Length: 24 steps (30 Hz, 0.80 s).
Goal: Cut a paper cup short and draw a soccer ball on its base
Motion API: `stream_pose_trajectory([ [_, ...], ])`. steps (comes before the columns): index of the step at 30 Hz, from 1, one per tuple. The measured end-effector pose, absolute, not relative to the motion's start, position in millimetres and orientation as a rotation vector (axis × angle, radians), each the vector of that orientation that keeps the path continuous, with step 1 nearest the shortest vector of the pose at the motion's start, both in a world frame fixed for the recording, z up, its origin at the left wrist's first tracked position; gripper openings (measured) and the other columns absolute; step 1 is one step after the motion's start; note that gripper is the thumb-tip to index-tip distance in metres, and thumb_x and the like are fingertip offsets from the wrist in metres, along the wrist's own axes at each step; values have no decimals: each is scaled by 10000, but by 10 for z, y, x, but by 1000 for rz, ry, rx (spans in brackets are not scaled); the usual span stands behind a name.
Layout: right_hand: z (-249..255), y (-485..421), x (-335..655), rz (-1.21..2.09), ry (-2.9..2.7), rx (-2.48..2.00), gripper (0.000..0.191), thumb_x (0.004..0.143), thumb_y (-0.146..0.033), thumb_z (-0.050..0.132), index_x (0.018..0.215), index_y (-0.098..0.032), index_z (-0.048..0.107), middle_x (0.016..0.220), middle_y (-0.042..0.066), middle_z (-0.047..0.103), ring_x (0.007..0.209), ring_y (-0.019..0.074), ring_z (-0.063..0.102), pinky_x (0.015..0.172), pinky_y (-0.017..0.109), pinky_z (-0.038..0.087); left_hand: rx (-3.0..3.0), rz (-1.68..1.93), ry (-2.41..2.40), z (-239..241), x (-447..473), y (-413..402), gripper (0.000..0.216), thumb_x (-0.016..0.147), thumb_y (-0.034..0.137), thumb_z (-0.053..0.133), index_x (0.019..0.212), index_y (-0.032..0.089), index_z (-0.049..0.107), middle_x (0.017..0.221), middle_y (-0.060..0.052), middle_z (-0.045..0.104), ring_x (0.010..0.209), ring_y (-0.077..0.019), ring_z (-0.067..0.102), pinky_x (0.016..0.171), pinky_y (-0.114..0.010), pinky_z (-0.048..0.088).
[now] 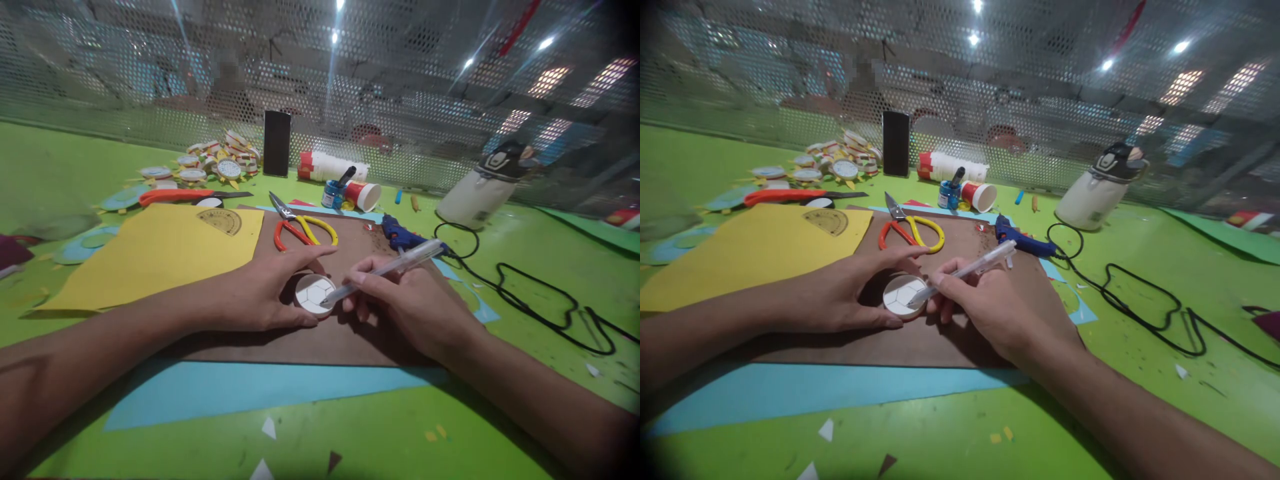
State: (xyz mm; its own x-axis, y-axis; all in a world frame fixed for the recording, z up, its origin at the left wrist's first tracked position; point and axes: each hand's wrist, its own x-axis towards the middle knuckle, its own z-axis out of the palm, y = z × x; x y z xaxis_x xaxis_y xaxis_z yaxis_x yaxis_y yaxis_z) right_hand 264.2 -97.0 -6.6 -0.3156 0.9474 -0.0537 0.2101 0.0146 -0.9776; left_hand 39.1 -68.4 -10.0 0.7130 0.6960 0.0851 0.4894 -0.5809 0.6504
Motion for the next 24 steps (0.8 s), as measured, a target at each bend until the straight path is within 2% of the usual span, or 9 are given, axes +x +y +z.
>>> stream_pose_trajectory([
  [7,-52,-990,2616,1395,-1563,-1190,212,902,-331,605,747,-185,614,662,-1,694,554,87,587,560,224,428,2291,457,878,-129,378,-673,845,791,346,690,1493,277,225,1330,-55,566,1169,-232,561,980,-351,452],
  [24,-45,-989,2624,1339,-1637,-1261,253,904,-388,589,744,-195,619,686,8,701,587,110,594,603,259,433,2311,482,845,-142,367,-662,839,795,360,685,1496,287,230,1307,-51,586,1144,-229,577,961,-346,459],
])
